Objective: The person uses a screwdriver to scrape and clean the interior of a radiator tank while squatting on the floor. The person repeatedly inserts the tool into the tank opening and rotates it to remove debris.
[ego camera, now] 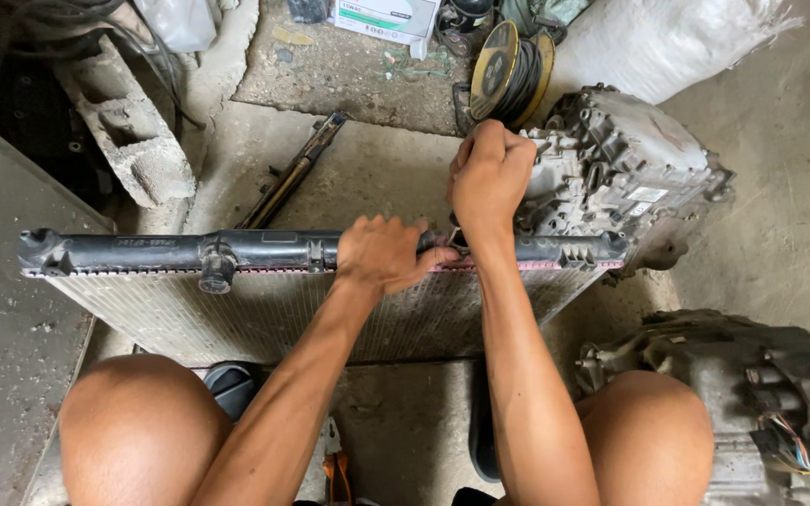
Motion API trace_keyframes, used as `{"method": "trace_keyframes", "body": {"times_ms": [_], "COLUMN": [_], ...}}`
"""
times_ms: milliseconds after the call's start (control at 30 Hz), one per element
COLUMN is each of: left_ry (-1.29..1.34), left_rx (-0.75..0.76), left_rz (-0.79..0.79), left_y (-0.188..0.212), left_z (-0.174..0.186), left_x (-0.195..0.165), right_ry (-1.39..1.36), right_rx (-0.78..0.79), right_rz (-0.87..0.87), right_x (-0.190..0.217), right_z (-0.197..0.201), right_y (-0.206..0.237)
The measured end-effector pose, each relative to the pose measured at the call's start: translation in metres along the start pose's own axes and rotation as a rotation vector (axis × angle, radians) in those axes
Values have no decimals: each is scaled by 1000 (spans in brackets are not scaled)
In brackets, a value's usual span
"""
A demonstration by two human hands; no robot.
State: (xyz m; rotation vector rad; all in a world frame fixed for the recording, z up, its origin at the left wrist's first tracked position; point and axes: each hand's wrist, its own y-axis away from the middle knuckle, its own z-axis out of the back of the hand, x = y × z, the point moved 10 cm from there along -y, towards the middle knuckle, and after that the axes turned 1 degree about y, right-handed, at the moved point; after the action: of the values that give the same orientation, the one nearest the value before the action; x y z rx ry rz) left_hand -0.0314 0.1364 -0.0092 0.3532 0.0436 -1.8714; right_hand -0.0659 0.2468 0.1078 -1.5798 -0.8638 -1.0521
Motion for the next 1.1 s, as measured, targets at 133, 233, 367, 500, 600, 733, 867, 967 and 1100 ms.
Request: {"method": "trace_keyframes", "body": {"times_ms": [133, 233, 367, 500, 600, 733, 867, 967, 1100], "left_ry": [1, -12, -7, 6, 14, 8, 4, -1, -10], "left_rx": [14, 73, 38, 37, 44, 22, 27, 43, 40], "left_rz": [11, 18, 2, 12, 23, 12, 12, 16, 21], "left_y": [-1, -3, -3, -2, -2, -4, -6, -6, -6], "left_z": [-1, -6, -2, -1, -1, 0, -1, -2, 0], "left_x": [1, 2, 0, 1, 2, 2, 2, 3, 3], "right_ry": [-5, 3, -4, 16, 13, 11, 10, -21, 94], "right_rx": [-12, -7, -24, -21, -19, -39, -39, -35, -49], "right_rz": [-30, -24, -77, -44, -58, -75, -58, -87, -29], "right_x": [-2, 0, -3, -1, -5, -12, -13, -17, -10], "right_z": [-1, -2, -1, -2, -3, -3, -3, -4, -3], "right_y": [-3, -4, -5, -8, -11, -17, -20, -21, -24]}}
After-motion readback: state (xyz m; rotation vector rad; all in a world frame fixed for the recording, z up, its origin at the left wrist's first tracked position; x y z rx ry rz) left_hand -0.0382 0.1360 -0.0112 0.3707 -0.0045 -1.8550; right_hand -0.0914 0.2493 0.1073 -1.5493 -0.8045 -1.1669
